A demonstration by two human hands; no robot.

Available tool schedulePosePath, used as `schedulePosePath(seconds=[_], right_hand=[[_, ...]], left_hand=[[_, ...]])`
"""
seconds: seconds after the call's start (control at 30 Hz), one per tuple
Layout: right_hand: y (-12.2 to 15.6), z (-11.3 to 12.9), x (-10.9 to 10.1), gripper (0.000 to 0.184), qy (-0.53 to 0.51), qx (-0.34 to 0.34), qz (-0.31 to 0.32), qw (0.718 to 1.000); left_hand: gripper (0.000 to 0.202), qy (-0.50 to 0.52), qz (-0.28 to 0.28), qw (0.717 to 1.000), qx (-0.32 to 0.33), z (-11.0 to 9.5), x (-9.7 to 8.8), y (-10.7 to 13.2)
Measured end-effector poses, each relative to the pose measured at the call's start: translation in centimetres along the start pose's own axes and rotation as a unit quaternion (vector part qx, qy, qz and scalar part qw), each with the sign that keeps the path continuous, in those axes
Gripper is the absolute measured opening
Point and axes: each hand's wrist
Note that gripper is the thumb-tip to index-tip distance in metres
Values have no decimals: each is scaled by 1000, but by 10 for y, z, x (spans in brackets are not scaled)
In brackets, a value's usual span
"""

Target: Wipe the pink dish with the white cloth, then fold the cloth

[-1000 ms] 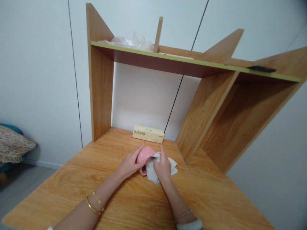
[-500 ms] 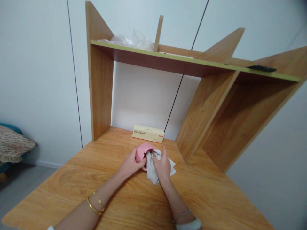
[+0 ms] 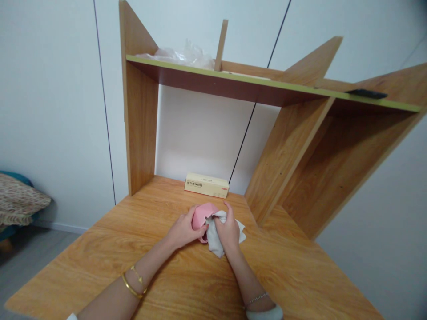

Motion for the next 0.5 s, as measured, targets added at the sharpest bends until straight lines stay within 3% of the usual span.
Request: schedulePosePath(seconds=[0.23,0.5], right_hand=[[4,0,-1,52,49,-63,33,996],[3,-1,1,48,18,-59,17,998]], left_hand=[[59,-39,0,999,6,4,-4,-1],[60,-33,2,999,6,5,-4,-2]])
Point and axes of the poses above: each hand's wrist, its own y-axis away from the middle knuckle, its own x-axis out of the palm, z = x × y, and after that the axes turned 4 degrees about y, right-handed
